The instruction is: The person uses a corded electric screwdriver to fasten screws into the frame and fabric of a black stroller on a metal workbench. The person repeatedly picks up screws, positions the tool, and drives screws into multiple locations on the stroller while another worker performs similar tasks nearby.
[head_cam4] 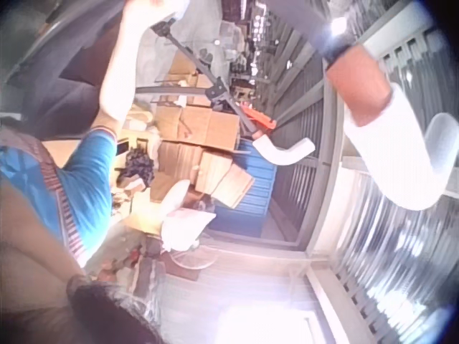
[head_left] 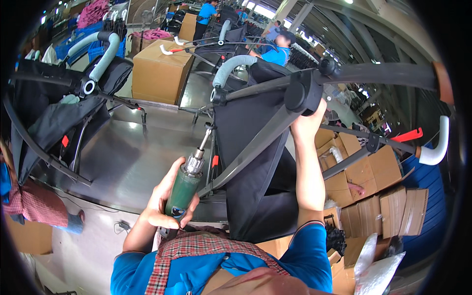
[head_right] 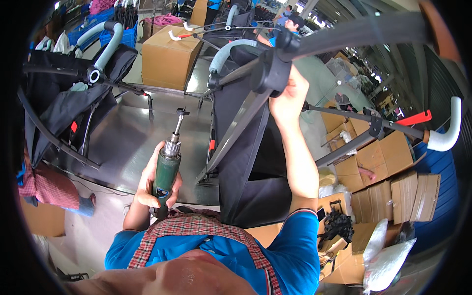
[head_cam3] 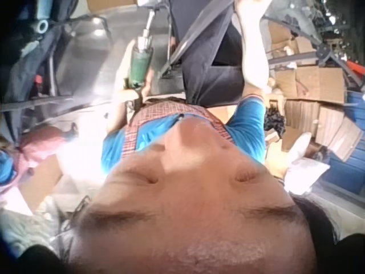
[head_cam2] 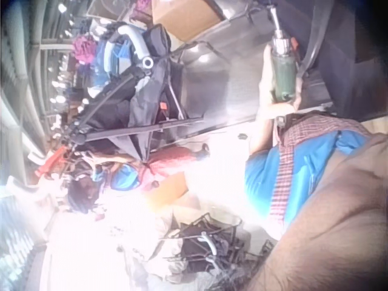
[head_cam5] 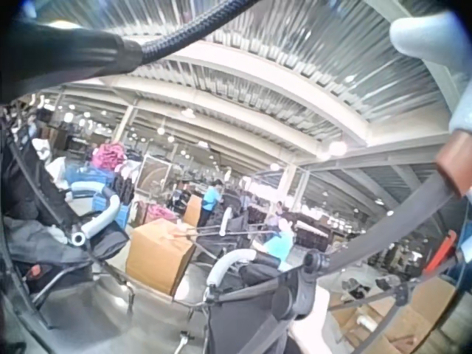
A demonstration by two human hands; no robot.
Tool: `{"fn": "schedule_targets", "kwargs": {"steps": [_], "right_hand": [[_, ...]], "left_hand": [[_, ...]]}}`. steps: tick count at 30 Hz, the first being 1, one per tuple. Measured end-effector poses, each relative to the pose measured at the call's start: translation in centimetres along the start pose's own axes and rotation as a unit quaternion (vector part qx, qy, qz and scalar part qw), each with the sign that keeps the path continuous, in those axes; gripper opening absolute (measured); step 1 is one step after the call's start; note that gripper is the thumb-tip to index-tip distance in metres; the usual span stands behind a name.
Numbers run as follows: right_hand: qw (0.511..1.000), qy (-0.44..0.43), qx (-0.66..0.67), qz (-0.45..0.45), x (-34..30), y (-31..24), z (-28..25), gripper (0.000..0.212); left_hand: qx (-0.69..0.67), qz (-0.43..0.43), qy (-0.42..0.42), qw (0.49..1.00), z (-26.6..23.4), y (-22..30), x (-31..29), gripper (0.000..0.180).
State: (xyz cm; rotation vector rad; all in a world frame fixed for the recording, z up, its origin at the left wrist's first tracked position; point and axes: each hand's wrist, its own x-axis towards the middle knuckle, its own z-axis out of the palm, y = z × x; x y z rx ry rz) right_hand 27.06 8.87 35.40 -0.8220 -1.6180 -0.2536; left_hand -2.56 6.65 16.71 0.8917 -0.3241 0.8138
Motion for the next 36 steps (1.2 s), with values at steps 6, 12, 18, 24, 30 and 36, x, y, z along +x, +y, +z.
{"fn": "schedule_targets", "kwargs": {"steps": [6, 12, 18, 24, 30, 36], "right_hand": [[0.963, -0.196, 0.171, 0.064, 3.1, 0.5, -1.2, 0.025], [0.959, -0.219, 0.147, 0.103, 4.0, 0.2, 1.4, 0.022], [0.983, -0.147, -0.107, -0.009, 3.3, -2.2, -1.0, 0.020], [0.972, -0.213, -0.083, -0.050, 3.3, -1.6, -2.8, 0.029], [0.973, -0.201, -0.093, -0.060, 2.9, -1.2, -2.6, 0.030], [0.974, -0.169, -0.126, -0.090, 2.7, -1.1, -2.3, 0.031]], "left_hand": [[0.008, -0.004, 0.004, 1.000, 0.5, 0.1, 1.2, 0.126], [0.100, -0.057, 0.063, 0.991, 1.7, 1.3, 4.8, 0.128], [0.201, -0.050, 0.009, 0.978, 2.6, 2.5, 7.3, 0.115], [0.273, -0.045, -0.011, 0.961, 3.6, 2.3, 9.3, 0.111], [0.370, -0.002, -0.008, 0.929, 4.7, 2.0, 10.8, 0.112], [0.218, -0.083, 0.028, 0.972, 6.8, 1.6, 10.7, 0.107]]}}
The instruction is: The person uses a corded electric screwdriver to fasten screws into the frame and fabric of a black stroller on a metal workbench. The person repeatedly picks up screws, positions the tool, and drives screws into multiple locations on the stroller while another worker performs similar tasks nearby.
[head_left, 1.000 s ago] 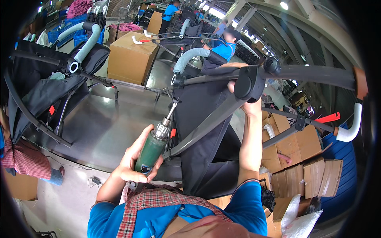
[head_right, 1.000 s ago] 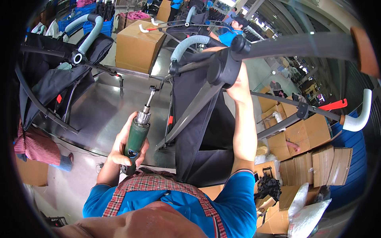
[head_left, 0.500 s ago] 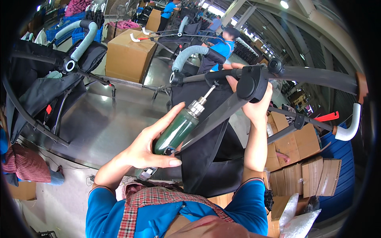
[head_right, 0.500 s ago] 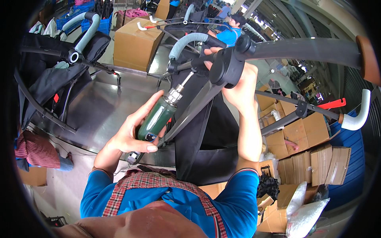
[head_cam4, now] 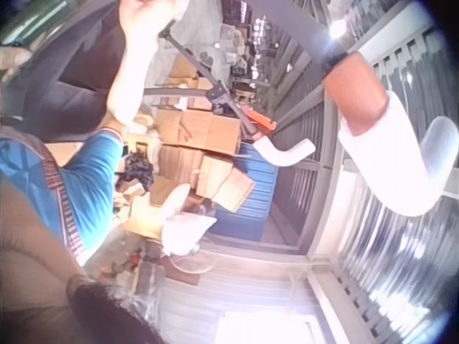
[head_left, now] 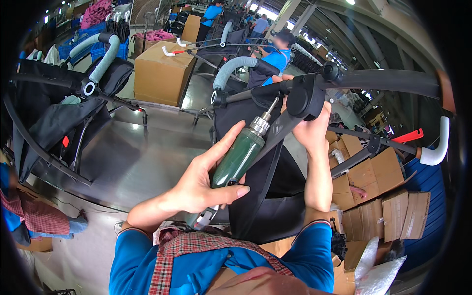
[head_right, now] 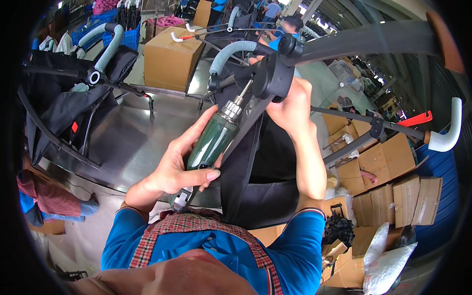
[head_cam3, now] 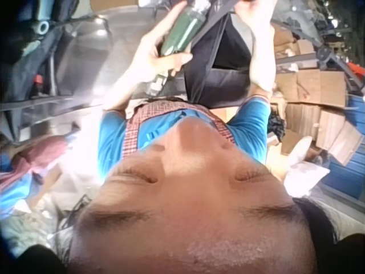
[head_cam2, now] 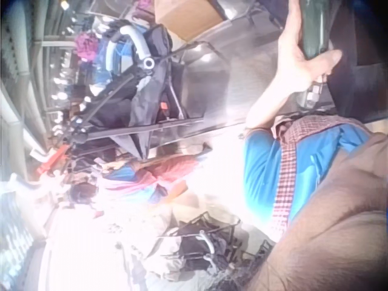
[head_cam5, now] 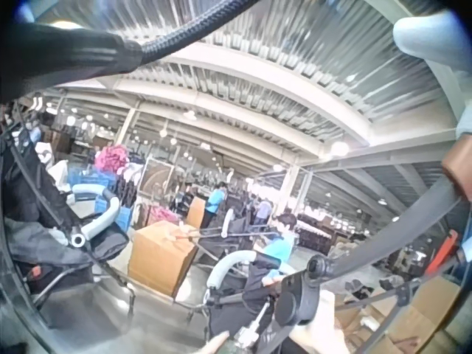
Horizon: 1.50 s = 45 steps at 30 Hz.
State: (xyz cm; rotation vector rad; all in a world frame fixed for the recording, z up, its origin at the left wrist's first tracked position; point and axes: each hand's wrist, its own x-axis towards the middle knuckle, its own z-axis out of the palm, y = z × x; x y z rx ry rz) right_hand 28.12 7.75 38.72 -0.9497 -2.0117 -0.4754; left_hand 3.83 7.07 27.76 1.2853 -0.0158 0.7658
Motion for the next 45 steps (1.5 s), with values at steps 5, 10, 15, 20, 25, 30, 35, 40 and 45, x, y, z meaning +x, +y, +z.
{"fn": "schedule_targets", "kwargs": {"steps": [5, 10, 15, 20, 25, 30, 35, 40, 45], "right_hand": [[0.999, 0.022, 0.025, 0.040, -0.4, 0.0, 0.0, 0.039], [0.999, -0.024, 0.017, 0.022, -0.5, -0.2, -1.2, 0.044], [0.992, -0.054, 0.025, 0.110, -6.0, -0.2, -6.2, 0.036], [0.947, -0.122, 0.072, 0.288, -17.1, 1.8, -13.8, 0.028], [0.866, -0.182, -0.014, 0.465, -32.5, -1.8, -20.5, 0.024], [0.746, -0.237, -0.150, 0.604, -54.3, -4.8, -21.5, 0.017], [0.735, -0.151, -0.249, 0.613, -64.4, -6.8, -18.8, 0.015], [0.749, -0.078, -0.329, 0.570, -66.3, -5.6, -17.4, 0.018], [0.765, -0.114, -0.334, 0.538, -66.3, -5.2, -17.1, 0.025]], "left_hand": [[-0.235, -0.051, -0.037, 0.970, 0.5, 0.5, 0.4, 0.106], [-0.232, -0.022, -0.049, 0.971, -0.4, -0.8, 0.4, 0.109], [-0.244, 0.003, -0.006, 0.970, 0.3, -2.9, -3.1, 0.130], [-0.252, -0.042, -0.091, 0.963, 4.0, -7.5, -6.1, 0.143], [-0.177, -0.168, -0.041, 0.969, 12.2, -10.5, -4.5, 0.141], [-0.124, -0.231, -0.101, 0.960, 16.9, -13.4, -3.5, 0.135], [-0.059, -0.274, -0.092, 0.956, 19.9, -15.3, -2.3, 0.128], [-0.032, -0.296, -0.061, 0.953, 21.5, -16.1, -2.1, 0.128], [-0.010, -0.293, -0.051, 0.955, 21.5, -16.6, -2.4, 0.126]]}}
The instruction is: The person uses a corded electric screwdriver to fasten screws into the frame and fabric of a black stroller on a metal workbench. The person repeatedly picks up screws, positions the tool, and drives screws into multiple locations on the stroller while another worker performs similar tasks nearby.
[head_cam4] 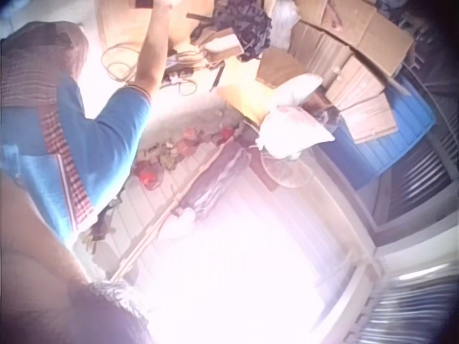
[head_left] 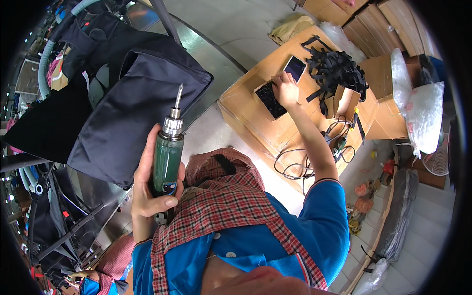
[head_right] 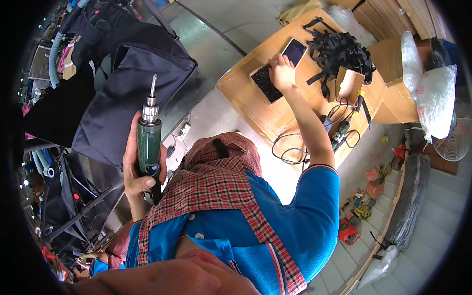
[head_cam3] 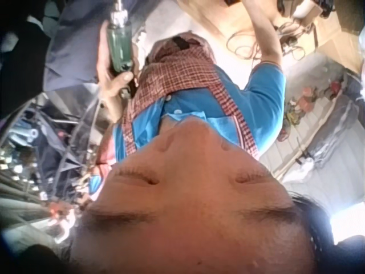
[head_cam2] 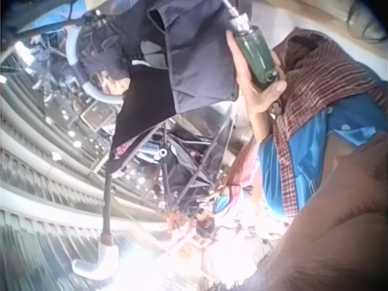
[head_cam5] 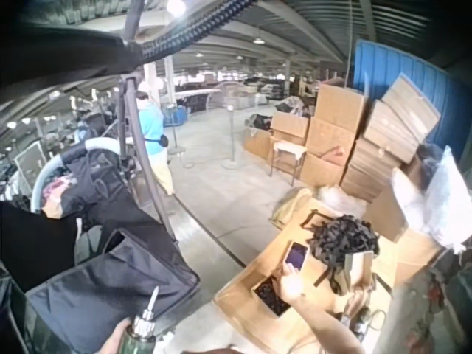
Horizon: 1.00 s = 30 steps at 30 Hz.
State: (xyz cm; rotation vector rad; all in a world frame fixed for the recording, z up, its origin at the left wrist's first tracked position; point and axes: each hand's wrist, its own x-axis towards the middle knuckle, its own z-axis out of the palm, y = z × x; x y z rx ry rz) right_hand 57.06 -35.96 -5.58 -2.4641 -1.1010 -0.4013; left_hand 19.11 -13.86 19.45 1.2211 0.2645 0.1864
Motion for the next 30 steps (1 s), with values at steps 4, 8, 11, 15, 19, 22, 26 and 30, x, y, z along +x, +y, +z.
{"fn": "schedule_targets", "kwargs": {"steps": [4, 8, 11, 15, 19, 22, 26, 30], "right_hand": [[0.999, -0.011, -0.030, -0.011, 0.2, -0.2, -0.7, 0.024], [0.995, 0.008, -0.064, -0.076, 0.2, -0.2, -0.3, 0.023], [0.994, 0.009, -0.075, -0.085, -0.4, -0.2, -0.2, 0.022], [0.991, 0.010, -0.096, -0.092, -0.4, -0.4, 0.5, 0.020], [0.989, 0.039, -0.110, -0.090, -0.5, 0.0, 1.6, 0.023], [0.991, 0.046, -0.101, -0.077, -0.7, 0.9, 2.5, 0.028], [0.990, 0.051, -0.097, -0.091, -0.4, 0.8, 2.8, 0.020], [0.991, 0.092, -0.055, -0.085, -0.5, 1.3, 2.4, 0.016]], "left_hand": [[0.002, -0.010, 0.029, 1.000, 0.1, 0.2, -0.1, 0.126], [0.010, -0.017, 0.029, 0.999, -0.1, 0.2, 0.0, 0.126], [0.005, -0.021, 0.016, 1.000, -0.2, 0.1, -0.1, 0.125], [0.016, -0.031, 0.029, 0.999, 0.4, 0.9, 0.1, 0.122], [0.021, -0.030, -0.026, 0.999, -0.6, 1.0, 0.1, 0.119], [0.036, -0.010, -0.015, 0.999, -0.6, 0.1, 0.3, 0.122], [0.054, 0.015, -0.043, 0.997, -1.1, 0.2, 0.1, 0.118], [0.064, 0.012, -0.055, 0.996, -1.2, 0.6, -0.3, 0.116]]}}
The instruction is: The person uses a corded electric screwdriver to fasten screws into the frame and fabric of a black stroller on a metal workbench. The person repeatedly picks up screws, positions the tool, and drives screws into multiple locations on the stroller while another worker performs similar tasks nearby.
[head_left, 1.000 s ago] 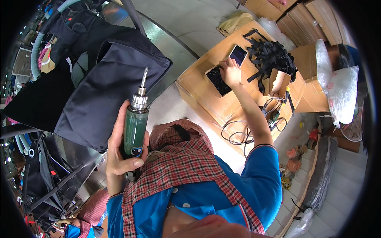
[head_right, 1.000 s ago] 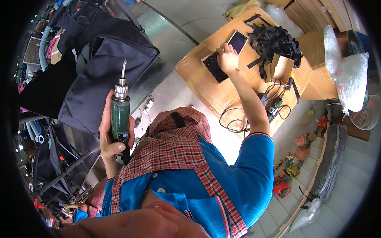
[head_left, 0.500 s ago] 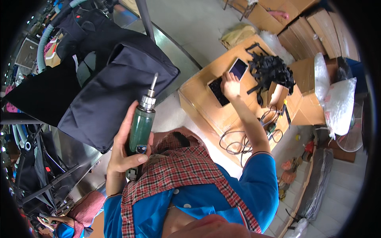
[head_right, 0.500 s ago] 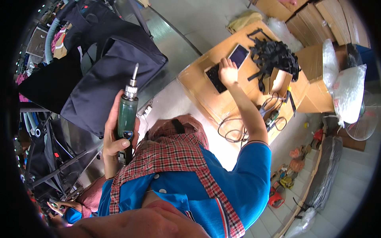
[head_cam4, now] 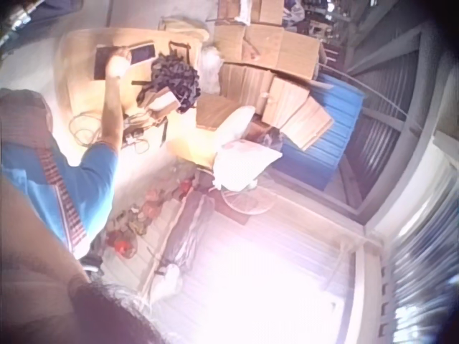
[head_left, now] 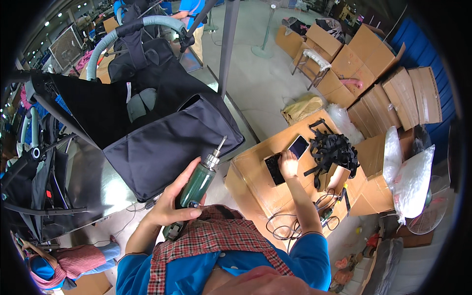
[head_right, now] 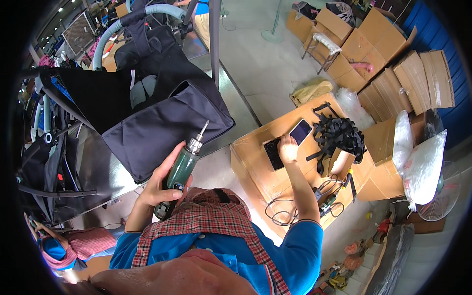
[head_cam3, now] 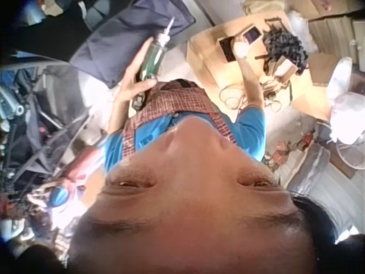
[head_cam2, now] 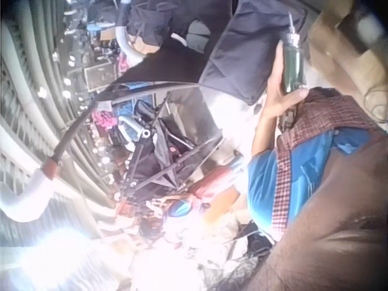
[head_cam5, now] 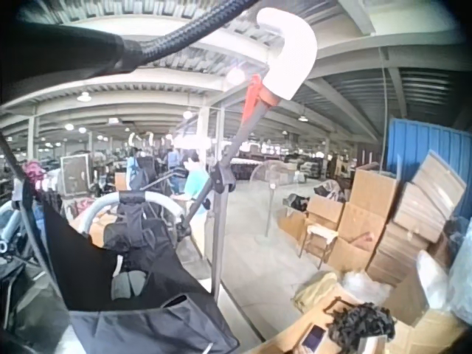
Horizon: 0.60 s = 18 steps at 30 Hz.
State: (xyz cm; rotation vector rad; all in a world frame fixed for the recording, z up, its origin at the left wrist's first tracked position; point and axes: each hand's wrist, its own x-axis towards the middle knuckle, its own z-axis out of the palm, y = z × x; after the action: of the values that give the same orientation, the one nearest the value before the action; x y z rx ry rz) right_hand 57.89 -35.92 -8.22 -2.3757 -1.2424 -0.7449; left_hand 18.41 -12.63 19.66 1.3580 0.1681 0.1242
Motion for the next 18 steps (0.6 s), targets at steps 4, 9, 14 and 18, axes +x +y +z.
{"fn": "schedule_targets", "kwargs": {"steps": [4, 9, 14, 18], "right_hand": [[0.997, 0.018, 0.045, 0.054, 1.4, -0.1, -1.7, 0.008], [0.921, 0.069, 0.354, 0.150, 10.9, -6.1, -9.4, 0.011], [0.765, 0.006, 0.639, 0.077, 21.1, -17.1, -18.1, 0.015], [0.692, -0.083, 0.713, -0.070, 26.1, -24.2, -20.5, 0.015]], "left_hand": [[-0.001, 0.014, 0.002, 1.000, -0.3, -0.3, -0.2, 0.114], [0.002, 0.051, -0.001, 0.999, -1.1, -0.2, -0.2, 0.115], [-0.038, 0.079, -0.031, 0.996, -2.3, 2.3, -1.6, 0.111], [-0.017, 0.134, -0.010, 0.991, -4.3, 3.5, -3.6, 0.120]]}}
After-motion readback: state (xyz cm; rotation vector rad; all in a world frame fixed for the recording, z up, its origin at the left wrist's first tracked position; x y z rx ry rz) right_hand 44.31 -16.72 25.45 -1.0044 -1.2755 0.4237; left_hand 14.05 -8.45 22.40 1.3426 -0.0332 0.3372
